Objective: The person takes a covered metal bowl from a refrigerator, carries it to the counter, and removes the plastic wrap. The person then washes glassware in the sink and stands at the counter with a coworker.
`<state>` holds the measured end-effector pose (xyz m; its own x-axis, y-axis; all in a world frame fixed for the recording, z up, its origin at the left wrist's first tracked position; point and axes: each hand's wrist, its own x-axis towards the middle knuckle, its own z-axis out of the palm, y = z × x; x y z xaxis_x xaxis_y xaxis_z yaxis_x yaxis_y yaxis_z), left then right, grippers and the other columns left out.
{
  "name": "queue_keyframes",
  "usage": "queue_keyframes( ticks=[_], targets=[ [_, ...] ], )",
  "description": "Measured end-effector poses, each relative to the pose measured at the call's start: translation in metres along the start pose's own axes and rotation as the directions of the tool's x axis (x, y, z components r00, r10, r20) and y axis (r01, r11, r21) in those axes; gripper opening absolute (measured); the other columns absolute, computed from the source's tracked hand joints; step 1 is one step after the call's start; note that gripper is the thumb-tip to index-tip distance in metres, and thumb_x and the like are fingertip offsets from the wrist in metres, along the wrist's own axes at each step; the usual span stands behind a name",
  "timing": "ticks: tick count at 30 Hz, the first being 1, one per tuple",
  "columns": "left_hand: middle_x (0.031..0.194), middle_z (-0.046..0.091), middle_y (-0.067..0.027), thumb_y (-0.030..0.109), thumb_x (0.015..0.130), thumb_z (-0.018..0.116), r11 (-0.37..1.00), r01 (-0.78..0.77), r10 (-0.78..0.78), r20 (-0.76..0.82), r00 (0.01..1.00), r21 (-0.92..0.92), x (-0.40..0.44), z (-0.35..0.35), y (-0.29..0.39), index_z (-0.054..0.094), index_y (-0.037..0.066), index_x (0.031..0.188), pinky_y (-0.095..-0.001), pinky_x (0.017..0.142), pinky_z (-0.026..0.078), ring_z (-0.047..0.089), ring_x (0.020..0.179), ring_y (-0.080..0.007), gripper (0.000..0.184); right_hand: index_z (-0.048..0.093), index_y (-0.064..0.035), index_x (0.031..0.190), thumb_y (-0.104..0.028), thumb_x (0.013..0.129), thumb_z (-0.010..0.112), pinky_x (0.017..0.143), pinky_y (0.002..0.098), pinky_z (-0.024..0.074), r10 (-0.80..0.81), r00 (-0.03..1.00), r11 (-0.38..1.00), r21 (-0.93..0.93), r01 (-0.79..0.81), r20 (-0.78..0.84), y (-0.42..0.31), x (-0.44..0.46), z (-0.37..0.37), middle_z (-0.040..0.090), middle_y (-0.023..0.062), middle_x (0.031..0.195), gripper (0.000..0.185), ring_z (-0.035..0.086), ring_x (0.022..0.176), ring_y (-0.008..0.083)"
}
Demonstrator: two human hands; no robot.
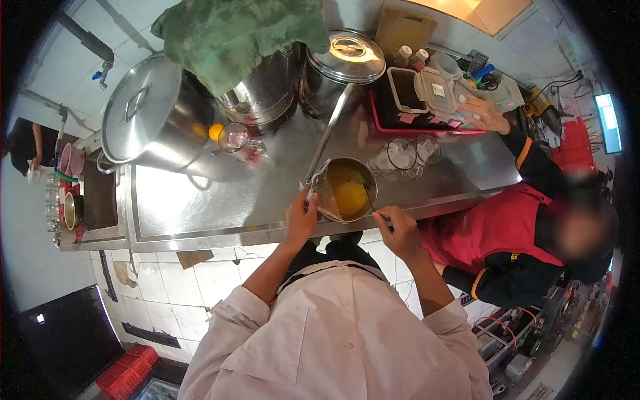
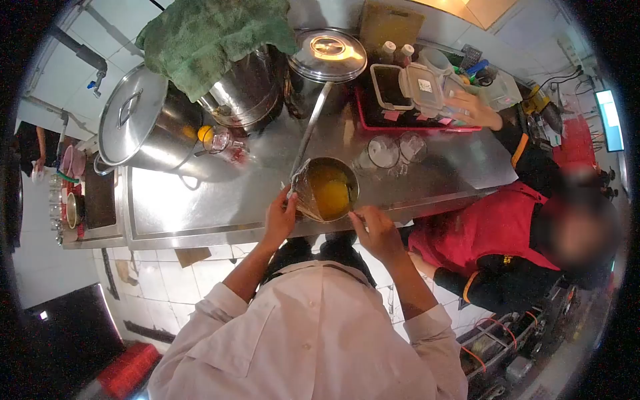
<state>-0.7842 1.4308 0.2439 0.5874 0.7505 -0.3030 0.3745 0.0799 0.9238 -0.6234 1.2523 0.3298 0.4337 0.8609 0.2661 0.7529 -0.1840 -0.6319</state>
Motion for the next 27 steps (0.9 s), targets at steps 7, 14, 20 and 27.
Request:
queue_keyframes(
  ticks=[7, 14, 20, 27],
  targets=[
    [0.068, 0.062, -0.0136, 0.027, 0.097, 0.057, 0.995, -0.095, 0.097, -0.064, 0.993, 0.039, 0.012, 0.005, -0.033, 0.056, 0.003, 0.131, -0.036, 0.058, 0.049, 0.062, 0.058, -0.0209, 0.042, 0.059, 0.0005, 0.085, -0.001, 0.084, 0.069, 0.06, 0.0327, 0.0527, 0.059, 0.996, 0.996, 0.078, -0.054, -0.061, -0.025, -0.019, 0.012, 0.067, 0.0136, 0.08, 0.01, 0.067, 0.068, 0.0256],
    [0.067, 0.063, -0.0143, 0.029, 0.097, 0.057, 0.999, -0.03, 0.03, -0.006, 1.0, 0.034, 0.013, -0.003, -0.021, 0.056, 0.004, 0.13, -0.0373, 0.06, 0.049, 0.064, 0.06, -0.0221, 0.042, 0.061, 0.0011, 0.089, 0.001, 0.082, 0.069, 0.065, 0.0347, 0.0542, 0.01, 0.994, 0.995, 0.102, 0.0, -0.106, -0.036, -0.021, 0.013, 0.068, 0.0165, 0.085, 0.01, 0.069, 0.076, 0.0297],
    [0.078, 0.065, -0.0098, 0.03, 0.099, 0.055, 0.991, -0.06, 0.048, 0.101, 0.994, 0.122, 0.02, -0.011, -0.02, 0.05, 0.002, 0.137, -0.0298, 0.059, 0.054, 0.067, 0.065, -0.015, 0.047, 0.061, 0.0036, 0.087, 0.005, 0.08, 0.067, 0.07, 0.034, 0.0554, -0.093, 0.994, 0.996, 0.001, 0.093, -0.049, -0.016, 0.004, 0.011, 0.066, 0.0161, 0.089, 0.008, 0.067, 0.08, 0.03],
    [0.08, 0.066, -0.0118, 0.031, 0.099, 0.055, 0.999, -0.004, -0.003, 0.121, 0.993, 0.054, 0.019, -0.01, -0.016, 0.05, 0.003, 0.137, -0.0303, 0.059, 0.054, 0.068, 0.067, -0.0159, 0.048, 0.059, 0.0015, 0.081, 0.006, 0.075, 0.067, 0.073, 0.0359, 0.0564, -0.235, 0.971, 0.962, -0.132, 0.24, 0.047, 0.004, 0.012, 0.018, 0.065, 0.0138, 0.087, 0.01, 0.067, 0.084, 0.03]
  ],
)
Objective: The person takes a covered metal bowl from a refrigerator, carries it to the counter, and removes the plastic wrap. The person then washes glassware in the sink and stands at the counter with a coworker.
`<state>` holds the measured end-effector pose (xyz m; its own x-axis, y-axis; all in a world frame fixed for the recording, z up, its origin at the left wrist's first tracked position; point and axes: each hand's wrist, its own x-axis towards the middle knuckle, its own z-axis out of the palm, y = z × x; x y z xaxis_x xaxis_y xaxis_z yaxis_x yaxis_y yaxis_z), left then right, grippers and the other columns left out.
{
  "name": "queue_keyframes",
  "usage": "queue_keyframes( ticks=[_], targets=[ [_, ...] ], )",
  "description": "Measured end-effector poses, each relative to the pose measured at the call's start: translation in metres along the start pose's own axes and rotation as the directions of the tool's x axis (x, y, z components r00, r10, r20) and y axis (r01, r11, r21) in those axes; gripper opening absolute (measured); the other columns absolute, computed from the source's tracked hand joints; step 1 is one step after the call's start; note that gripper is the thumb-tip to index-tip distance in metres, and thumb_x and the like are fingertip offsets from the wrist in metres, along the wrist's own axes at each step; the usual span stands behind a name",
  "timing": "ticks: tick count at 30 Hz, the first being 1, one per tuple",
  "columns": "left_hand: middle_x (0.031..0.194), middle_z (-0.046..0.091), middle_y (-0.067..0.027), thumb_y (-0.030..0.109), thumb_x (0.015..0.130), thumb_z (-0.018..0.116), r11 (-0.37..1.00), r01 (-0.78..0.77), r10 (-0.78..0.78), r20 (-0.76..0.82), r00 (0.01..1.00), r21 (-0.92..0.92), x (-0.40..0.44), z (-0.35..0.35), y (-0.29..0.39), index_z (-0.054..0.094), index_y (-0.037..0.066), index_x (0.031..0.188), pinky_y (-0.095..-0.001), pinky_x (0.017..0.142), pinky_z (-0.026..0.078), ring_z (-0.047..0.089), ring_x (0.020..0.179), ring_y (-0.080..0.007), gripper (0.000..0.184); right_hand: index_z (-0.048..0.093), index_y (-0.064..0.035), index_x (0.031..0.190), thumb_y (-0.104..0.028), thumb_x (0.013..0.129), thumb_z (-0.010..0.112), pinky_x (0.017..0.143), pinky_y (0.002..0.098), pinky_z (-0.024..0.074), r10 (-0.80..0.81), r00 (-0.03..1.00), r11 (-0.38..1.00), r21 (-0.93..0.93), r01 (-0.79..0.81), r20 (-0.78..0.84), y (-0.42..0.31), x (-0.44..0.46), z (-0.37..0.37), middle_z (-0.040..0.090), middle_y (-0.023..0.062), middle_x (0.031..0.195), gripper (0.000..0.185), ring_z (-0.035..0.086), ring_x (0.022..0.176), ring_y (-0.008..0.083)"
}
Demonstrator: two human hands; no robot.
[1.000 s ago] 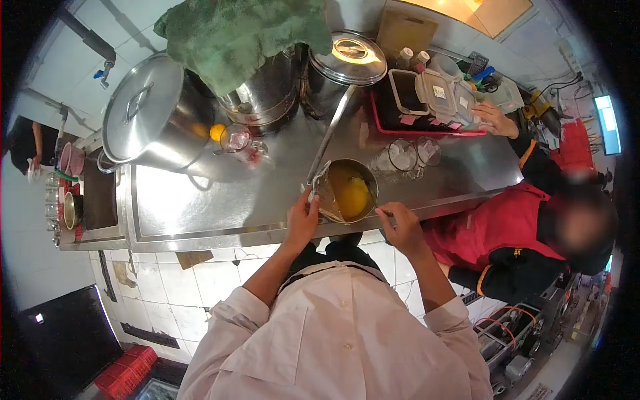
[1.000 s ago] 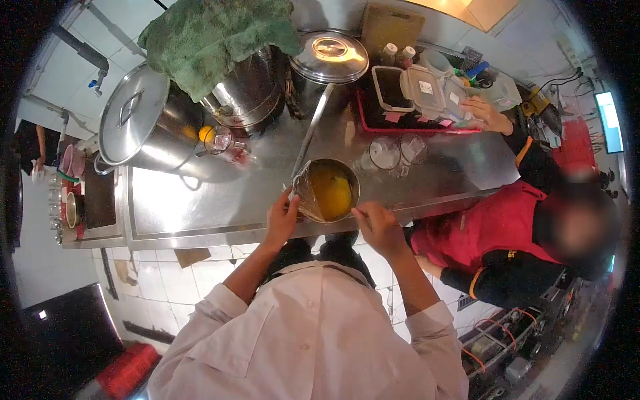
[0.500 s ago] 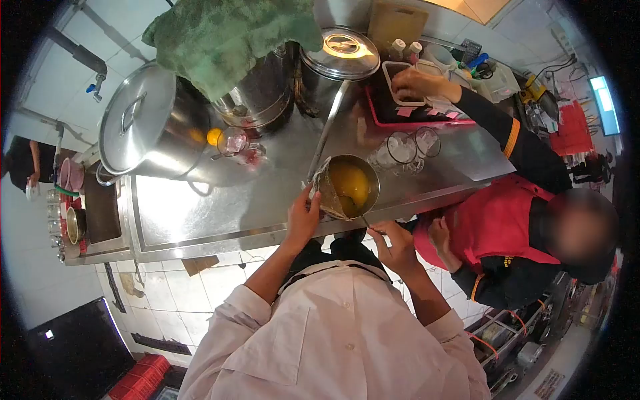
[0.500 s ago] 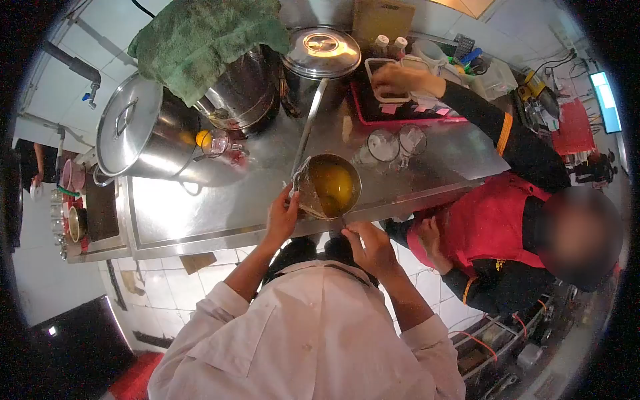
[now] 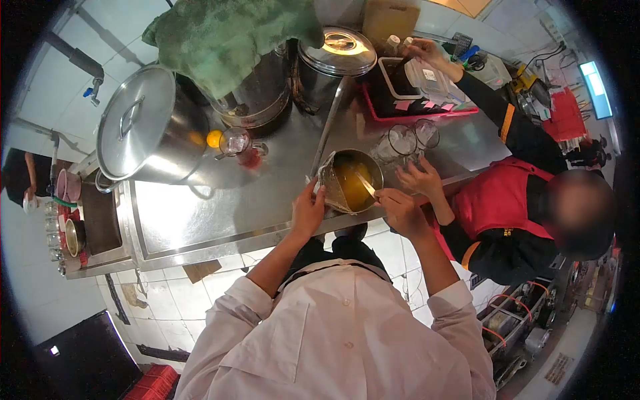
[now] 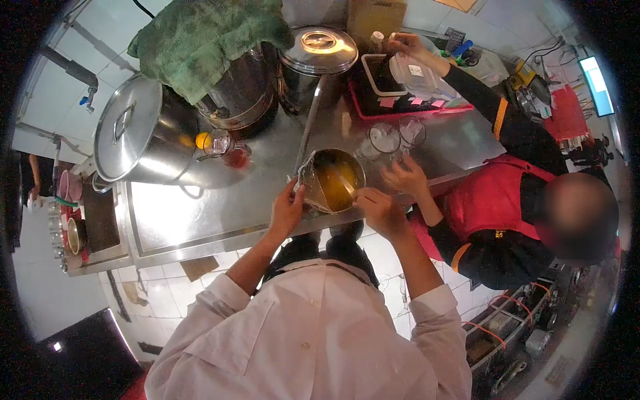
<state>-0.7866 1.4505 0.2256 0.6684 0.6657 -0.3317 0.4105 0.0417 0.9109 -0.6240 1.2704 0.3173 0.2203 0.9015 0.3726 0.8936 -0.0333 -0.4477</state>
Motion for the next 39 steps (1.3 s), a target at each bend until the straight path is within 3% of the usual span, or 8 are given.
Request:
queue_keyframes(
  ticks=[2, 16, 21, 24, 31, 34, 36, 39],
  targets=[
    [0.064, 0.063, -0.0132, 0.027, 0.097, 0.057, 0.995, -0.096, 0.093, -0.078, 0.993, -0.037, 0.0, 0.003, -0.003, 0.055, 0.002, 0.132, -0.0351, 0.056, 0.052, 0.066, 0.057, -0.0201, 0.043, 0.06, 0.0012, 0.081, 0.005, 0.075, 0.067, 0.073, 0.0361, 0.0563, 0.003, 1.0, 1.0, -0.007, -0.003, 0.018, -0.002, -0.008, -0.002, 0.064, 0.0135, 0.087, 0.01, 0.067, 0.084, 0.0298],
    [0.072, 0.063, -0.012, 0.027, 0.097, 0.057, 0.996, -0.085, 0.086, -0.087, 0.992, 0.019, -0.007, -0.001, 0.015, 0.054, 0.003, 0.132, -0.0332, 0.057, 0.051, 0.064, 0.063, -0.0173, 0.042, 0.059, 0.0034, 0.081, 0.005, 0.076, 0.07, 0.069, 0.0354, 0.0559, 0.093, 0.995, 0.995, -0.036, -0.092, 0.023, -0.051, -0.051, -0.015, 0.066, 0.0146, 0.086, 0.012, 0.066, 0.079, 0.0292],
    [0.082, 0.063, -0.0122, 0.027, 0.098, 0.056, 0.991, -0.134, 0.134, -0.123, 0.983, 0.012, -0.006, 0.009, 0.006, 0.052, 0.004, 0.134, -0.031, 0.061, 0.05, 0.062, 0.068, -0.0159, 0.043, 0.058, 0.0025, 0.089, 0.002, 0.086, 0.068, 0.066, 0.0268, 0.0537, 0.352, 0.903, 0.932, 0.188, -0.312, -0.246, -0.051, -0.049, -0.009, 0.069, 0.0151, 0.09, 0.01, 0.068, 0.076, 0.0179],
    [0.085, 0.063, -0.0122, 0.025, 0.098, 0.056, 0.995, -0.102, 0.101, -0.108, 0.989, -0.004, -0.003, 0.013, -0.001, 0.049, 0.004, 0.135, -0.0315, 0.061, 0.051, 0.063, 0.068, -0.0163, 0.044, 0.057, 0.0017, 0.092, 0.0, 0.085, 0.069, 0.068, 0.0349, 0.0543, 0.401, 0.86, 0.914, 0.202, -0.352, -0.315, -0.043, -0.043, 0.0, 0.068, 0.0165, 0.086, 0.013, 0.069, 0.078, 0.0284],
    [0.08, 0.065, -0.0145, 0.026, 0.097, 0.057, 0.992, -0.113, 0.116, -0.055, 0.992, 0.056, -0.001, 0.004, 0.005, 0.051, 0.003, 0.132, -0.0358, 0.06, 0.053, 0.066, 0.067, -0.0207, 0.042, 0.055, 0.0003, 0.087, -0.004, 0.088, 0.068, 0.067, 0.0339, 0.0544, 0.474, 0.807, 0.88, 0.162, -0.447, -0.352, -0.026, -0.035, 0.021, 0.068, 0.0156, 0.082, 0.013, 0.07, 0.078, 0.0281],
    [0.073, 0.066, -0.0165, 0.027, 0.095, 0.058, 0.993, -0.106, 0.108, -0.038, 0.993, 0.06, 0.005, 0.001, 0.001, 0.054, 0.002, 0.129, -0.0386, 0.061, 0.052, 0.068, 0.066, -0.0259, 0.042, 0.052, -0.0003, 0.083, -0.005, 0.089, 0.066, 0.063, 0.032, 0.0546, 0.605, 0.716, 0.795, 0.225, -0.563, -0.349, -0.021, -0.036, 0.029, 0.067, 0.0138, 0.079, 0.017, 0.071, 0.075, 0.0231],
    [0.074, 0.066, -0.0168, 0.028, 0.094, 0.059, 0.99, -0.121, 0.123, -0.025, 0.992, 0.072, 0.008, 0.0, -0.007, 0.053, 0.003, 0.13, -0.0383, 0.063, 0.052, 0.069, 0.067, -0.0269, 0.044, 0.048, -0.0009, 0.08, -0.007, 0.091, 0.065, 0.059, 0.0292, 0.0549, 0.783, 0.532, 0.608, 0.583, -0.539, -0.324, -0.024, -0.031, 0.031, 0.066, 0.0121, 0.076, 0.02, 0.07, 0.07, 0.0187],
    [0.076, 0.066, -0.0175, 0.028, 0.093, 0.061, 0.988, -0.115, 0.115, 0.003, 0.993, 0.107, 0.008, -0.001, -0.005, 0.052, 0.003, 0.132, -0.0385, 0.064, 0.053, 0.069, 0.066, -0.0279, 0.047, 0.047, -0.001, 0.082, -0.009, 0.093, 0.063, 0.056, 0.028, 0.0553, 0.878, 0.417, 0.431, 0.77, -0.47, -0.236, -0.026, -0.031, 0.032, 0.065, 0.0105, 0.075, 0.02, 0.07, 0.066, 0.0177]
  ],
)
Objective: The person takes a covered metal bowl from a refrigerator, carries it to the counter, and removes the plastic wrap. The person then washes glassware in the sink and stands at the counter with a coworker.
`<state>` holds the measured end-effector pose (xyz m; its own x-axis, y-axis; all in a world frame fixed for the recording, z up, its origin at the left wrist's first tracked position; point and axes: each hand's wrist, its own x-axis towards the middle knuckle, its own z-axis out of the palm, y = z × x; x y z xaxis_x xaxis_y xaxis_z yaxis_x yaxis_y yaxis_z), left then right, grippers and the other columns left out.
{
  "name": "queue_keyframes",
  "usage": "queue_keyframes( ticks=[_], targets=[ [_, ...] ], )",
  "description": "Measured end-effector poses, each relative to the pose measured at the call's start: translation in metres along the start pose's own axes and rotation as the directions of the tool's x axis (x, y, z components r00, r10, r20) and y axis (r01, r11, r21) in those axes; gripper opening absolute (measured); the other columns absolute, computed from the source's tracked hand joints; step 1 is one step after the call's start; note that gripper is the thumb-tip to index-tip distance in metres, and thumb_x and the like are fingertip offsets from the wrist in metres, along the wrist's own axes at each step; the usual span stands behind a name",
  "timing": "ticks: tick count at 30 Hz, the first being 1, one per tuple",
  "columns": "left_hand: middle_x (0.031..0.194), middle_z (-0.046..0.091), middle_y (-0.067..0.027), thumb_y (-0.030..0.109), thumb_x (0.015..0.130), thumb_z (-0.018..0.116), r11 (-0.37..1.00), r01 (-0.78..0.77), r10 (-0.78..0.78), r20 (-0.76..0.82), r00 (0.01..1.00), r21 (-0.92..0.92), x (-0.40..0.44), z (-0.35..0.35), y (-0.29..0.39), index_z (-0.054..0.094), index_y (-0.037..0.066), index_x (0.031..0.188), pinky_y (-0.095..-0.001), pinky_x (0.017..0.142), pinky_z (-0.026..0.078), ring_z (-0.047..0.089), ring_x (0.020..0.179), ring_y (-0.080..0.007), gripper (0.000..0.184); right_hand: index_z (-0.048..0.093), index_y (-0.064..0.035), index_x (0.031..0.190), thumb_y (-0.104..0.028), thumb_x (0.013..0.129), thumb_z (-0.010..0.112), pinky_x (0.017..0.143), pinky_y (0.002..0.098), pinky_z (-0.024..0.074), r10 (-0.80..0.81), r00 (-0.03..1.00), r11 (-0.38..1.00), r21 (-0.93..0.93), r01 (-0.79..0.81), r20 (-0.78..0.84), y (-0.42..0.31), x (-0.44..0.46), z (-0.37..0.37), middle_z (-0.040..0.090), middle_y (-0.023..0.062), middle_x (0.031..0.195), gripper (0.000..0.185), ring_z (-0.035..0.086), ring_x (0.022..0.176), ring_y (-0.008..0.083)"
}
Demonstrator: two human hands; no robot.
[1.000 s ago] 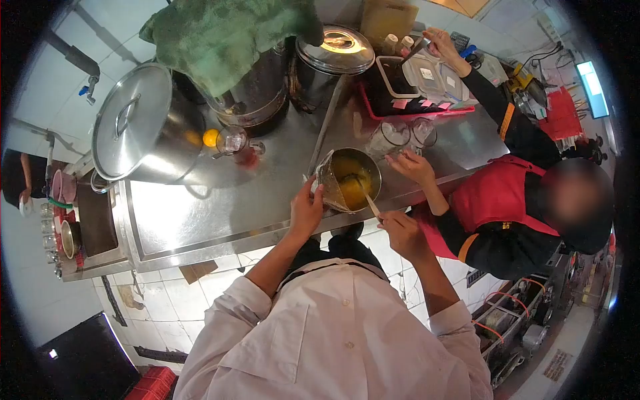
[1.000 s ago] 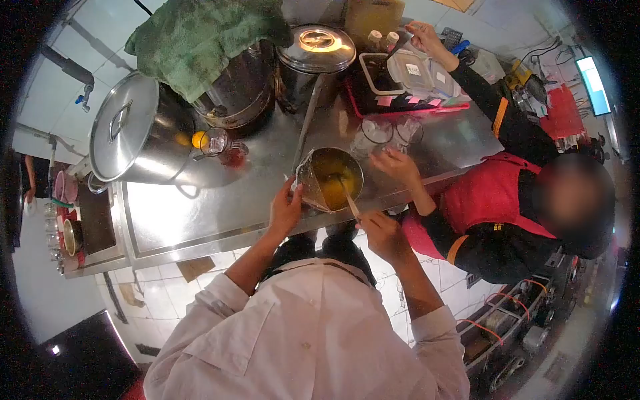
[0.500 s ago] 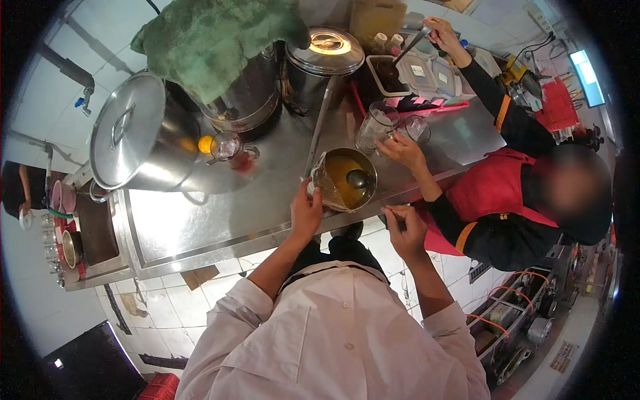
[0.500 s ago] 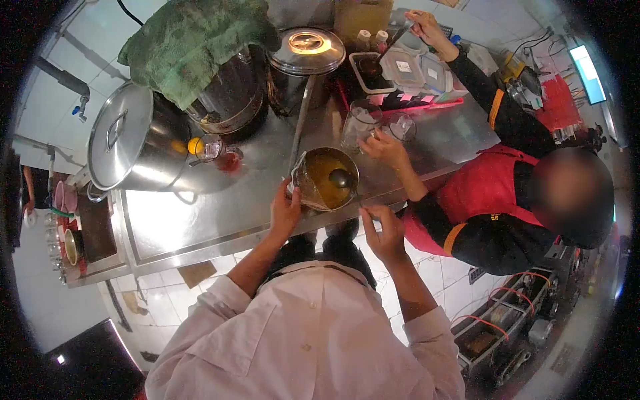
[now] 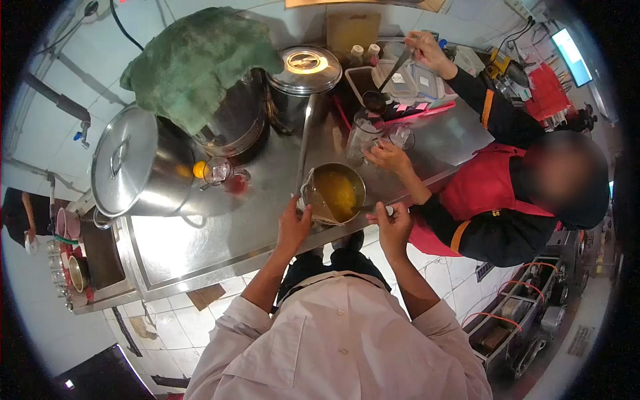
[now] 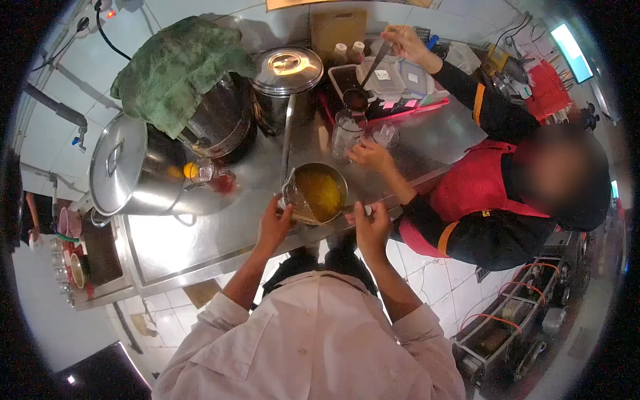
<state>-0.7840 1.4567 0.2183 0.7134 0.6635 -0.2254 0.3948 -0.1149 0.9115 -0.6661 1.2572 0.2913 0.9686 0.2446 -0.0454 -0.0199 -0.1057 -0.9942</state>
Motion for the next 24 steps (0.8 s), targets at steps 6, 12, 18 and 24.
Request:
queue_keyframes(
  ticks=[6, 12, 18, 24],
  targets=[
    [0.084, 0.066, -0.0169, 0.025, 0.095, 0.062, 0.997, 0.026, -0.024, 0.032, 0.999, -0.068, -0.003, 0.0, 0.006, 0.046, 0.002, 0.136, -0.0329, 0.056, 0.057, 0.069, 0.066, -0.0219, 0.05, 0.045, -0.0022, 0.085, -0.011, 0.095, 0.061, 0.057, 0.0288, 0.0586, 0.091, 0.996, 0.986, 0.137, -0.092, 0.016, 0.001, -0.006, 0.001, 0.064, 0.0125, 0.077, 0.021, 0.07, 0.068, 0.0219],
    [0.085, 0.066, -0.0172, 0.024, 0.096, 0.061, 0.997, 0.056, -0.053, 0.059, 0.997, -0.049, -0.002, -0.002, 0.009, 0.045, 0.001, 0.138, -0.0326, 0.058, 0.058, 0.069, 0.067, -0.0208, 0.05, 0.045, -0.0026, 0.082, -0.014, 0.095, 0.061, 0.057, 0.0298, 0.0604, 0.146, 0.989, 0.963, 0.231, -0.139, -0.01, -0.009, -0.003, 0.002, 0.062, 0.013, 0.075, 0.024, 0.071, 0.065, 0.0245],
    [0.093, 0.065, -0.0177, 0.023, 0.096, 0.06, 0.984, 0.062, -0.056, 0.041, 0.998, -0.168, -0.001, 0.0, 0.005, 0.046, 0.001, 0.138, -0.0318, 0.058, 0.058, 0.069, 0.07, -0.0198, 0.049, 0.045, -0.0036, 0.082, -0.015, 0.095, 0.062, 0.057, 0.0296, 0.06, 0.127, 0.992, 0.963, 0.244, -0.118, -0.019, -0.025, 0.001, 0.001, 0.063, 0.014, 0.074, 0.024, 0.071, 0.066, 0.0248],
    [0.091, 0.064, -0.0154, 0.023, 0.096, 0.06, 0.999, 0.043, -0.043, 0.031, 0.999, -0.006, 0.003, 0.002, -0.005, 0.047, 0.002, 0.137, -0.0315, 0.058, 0.059, 0.069, 0.076, -0.0193, 0.048, 0.047, -0.0018, 0.085, -0.016, 0.096, 0.061, 0.06, 0.0289, 0.0592, 0.135, 0.99, 0.966, 0.227, -0.126, -0.028, -0.043, 0.007, -0.006, 0.064, 0.0138, 0.077, 0.022, 0.071, 0.068, 0.0235]
  ],
)
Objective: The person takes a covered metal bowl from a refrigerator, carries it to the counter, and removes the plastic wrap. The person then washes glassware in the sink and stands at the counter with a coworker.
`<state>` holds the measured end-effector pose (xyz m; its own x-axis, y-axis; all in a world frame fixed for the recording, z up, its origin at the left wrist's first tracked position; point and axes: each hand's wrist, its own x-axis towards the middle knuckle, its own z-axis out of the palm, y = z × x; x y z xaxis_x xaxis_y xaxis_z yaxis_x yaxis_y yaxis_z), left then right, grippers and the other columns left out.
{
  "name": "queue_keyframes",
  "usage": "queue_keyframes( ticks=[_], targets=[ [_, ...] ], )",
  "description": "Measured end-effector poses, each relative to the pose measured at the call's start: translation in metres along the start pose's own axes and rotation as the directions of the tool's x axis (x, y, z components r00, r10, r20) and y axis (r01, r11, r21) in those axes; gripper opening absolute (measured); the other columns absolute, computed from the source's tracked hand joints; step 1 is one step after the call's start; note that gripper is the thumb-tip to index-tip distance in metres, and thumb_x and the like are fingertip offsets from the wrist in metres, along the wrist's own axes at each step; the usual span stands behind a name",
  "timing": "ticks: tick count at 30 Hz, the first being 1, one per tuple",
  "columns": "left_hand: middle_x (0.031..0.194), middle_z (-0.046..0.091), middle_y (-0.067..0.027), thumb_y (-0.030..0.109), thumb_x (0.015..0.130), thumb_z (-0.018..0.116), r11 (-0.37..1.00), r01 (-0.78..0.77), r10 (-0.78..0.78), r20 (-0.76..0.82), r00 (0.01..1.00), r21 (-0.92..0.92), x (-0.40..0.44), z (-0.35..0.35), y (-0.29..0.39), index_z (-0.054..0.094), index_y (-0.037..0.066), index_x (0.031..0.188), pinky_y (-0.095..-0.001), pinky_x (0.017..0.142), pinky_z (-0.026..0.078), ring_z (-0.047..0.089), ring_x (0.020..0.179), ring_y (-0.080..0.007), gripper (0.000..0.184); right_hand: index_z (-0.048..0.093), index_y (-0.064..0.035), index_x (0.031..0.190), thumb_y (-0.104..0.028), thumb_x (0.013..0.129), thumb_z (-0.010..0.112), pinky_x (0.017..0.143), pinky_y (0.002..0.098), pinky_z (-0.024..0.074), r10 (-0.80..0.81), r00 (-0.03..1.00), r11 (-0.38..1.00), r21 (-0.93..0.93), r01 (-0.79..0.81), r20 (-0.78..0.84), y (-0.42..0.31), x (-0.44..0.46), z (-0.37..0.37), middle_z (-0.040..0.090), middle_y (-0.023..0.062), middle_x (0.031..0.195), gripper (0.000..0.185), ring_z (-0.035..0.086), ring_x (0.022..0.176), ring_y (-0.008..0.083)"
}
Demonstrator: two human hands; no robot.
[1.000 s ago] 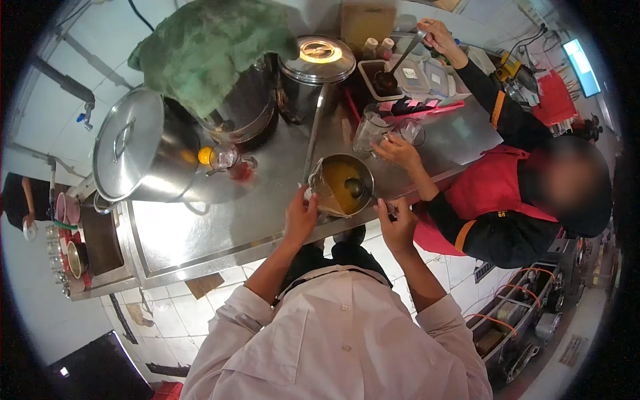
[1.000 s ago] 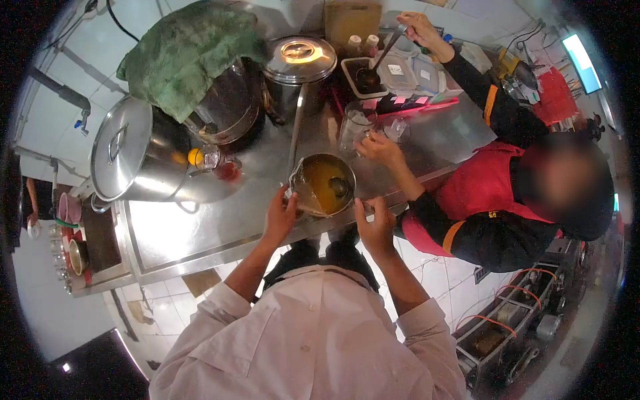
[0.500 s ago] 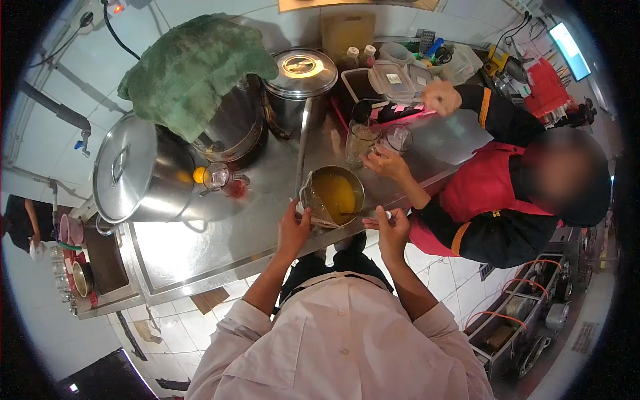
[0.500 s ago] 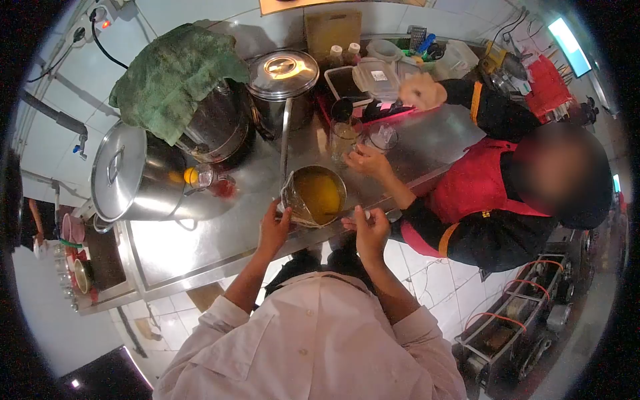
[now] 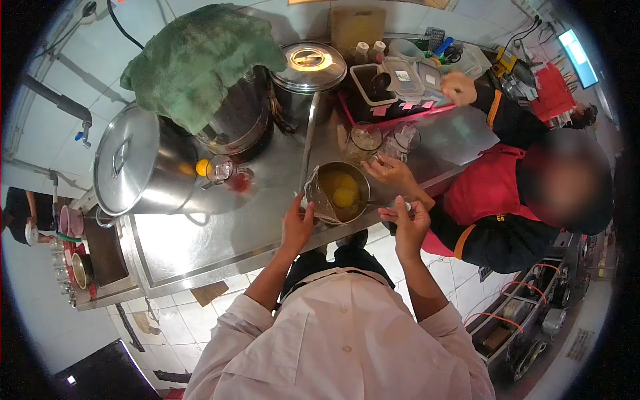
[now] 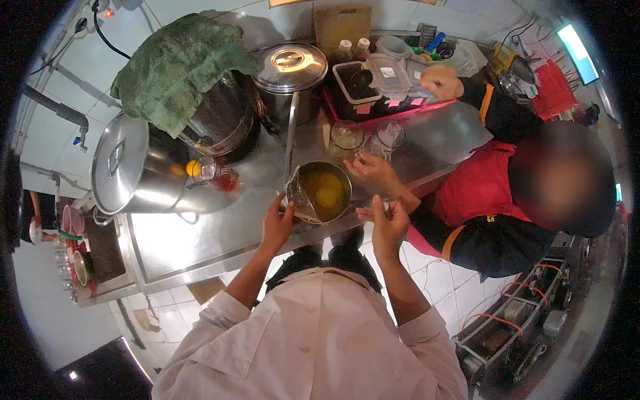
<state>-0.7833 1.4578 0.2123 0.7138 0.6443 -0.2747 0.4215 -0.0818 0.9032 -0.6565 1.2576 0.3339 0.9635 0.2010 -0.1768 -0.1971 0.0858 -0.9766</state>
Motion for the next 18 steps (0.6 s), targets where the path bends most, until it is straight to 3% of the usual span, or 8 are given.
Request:
queue_keyframes(
  ticks=[2, 13, 15, 18],
  targets=[
    [0.087, 0.063, -0.0145, 0.024, 0.097, 0.059, 0.998, -0.059, 0.058, -0.034, 0.998, -0.034, 0.0, 0.003, -0.003, 0.049, 0.002, 0.136, -0.0316, 0.058, 0.058, 0.068, 0.075, -0.0191, 0.046, 0.047, -0.0017, 0.086, -0.016, 0.096, 0.061, 0.06, 0.029, 0.0591, 0.002, 1.0, 1.0, -0.002, -0.002, -0.013, -0.004, 0.003, -0.002, 0.065, 0.0142, 0.078, 0.022, 0.071, 0.068, 0.0234],
    [0.079, 0.064, -0.01, 0.028, 0.096, 0.061, 1.0, -0.012, 0.011, -0.049, 0.999, -0.01, 0.008, -0.006, 0.029, 0.057, 0.007, 0.131, -0.031, 0.061, 0.054, 0.066, 0.068, -0.0156, 0.041, 0.048, -0.0001, 0.091, -0.013, 0.097, 0.058, 0.061, 0.0286, 0.0605, -0.068, 0.997, 0.997, -0.045, 0.069, 0.031, -0.036, 0.007, 0.0, 0.065, 0.0164, 0.084, 0.018, 0.071, 0.069, 0.0248],
    [0.079, 0.065, -0.0102, 0.028, 0.096, 0.061, 1.0, -0.008, 0.009, -0.057, 0.998, 0.016, 0.01, -0.008, 0.033, 0.059, 0.007, 0.129, -0.031, 0.061, 0.053, 0.066, 0.068, -0.0154, 0.04, 0.047, 0.0009, 0.096, -0.012, 0.097, 0.058, 0.059, 0.0283, 0.0607, -0.015, 0.997, 0.997, 0.071, 0.01, 0.071, -0.036, 0.012, -0.004, 0.065, 0.0158, 0.085, 0.017, 0.071, 0.07, 0.0256],
    [0.078, 0.066, -0.0107, 0.028, 0.096, 0.06, 1.0, 0.005, -0.004, -0.037, 0.999, 0.027, 0.013, -0.01, 0.035, 0.06, 0.007, 0.129, -0.031, 0.06, 0.053, 0.066, 0.066, -0.0154, 0.039, 0.048, 0.0023, 0.104, -0.012, 0.097, 0.058, 0.059, 0.0284, 0.0607, -0.064, 0.996, 0.998, 0.013, 0.063, 0.07, -0.033, 0.011, -0.008, 0.064, 0.0157, 0.088, 0.019, 0.071, 0.071, 0.0262]
  ],
)
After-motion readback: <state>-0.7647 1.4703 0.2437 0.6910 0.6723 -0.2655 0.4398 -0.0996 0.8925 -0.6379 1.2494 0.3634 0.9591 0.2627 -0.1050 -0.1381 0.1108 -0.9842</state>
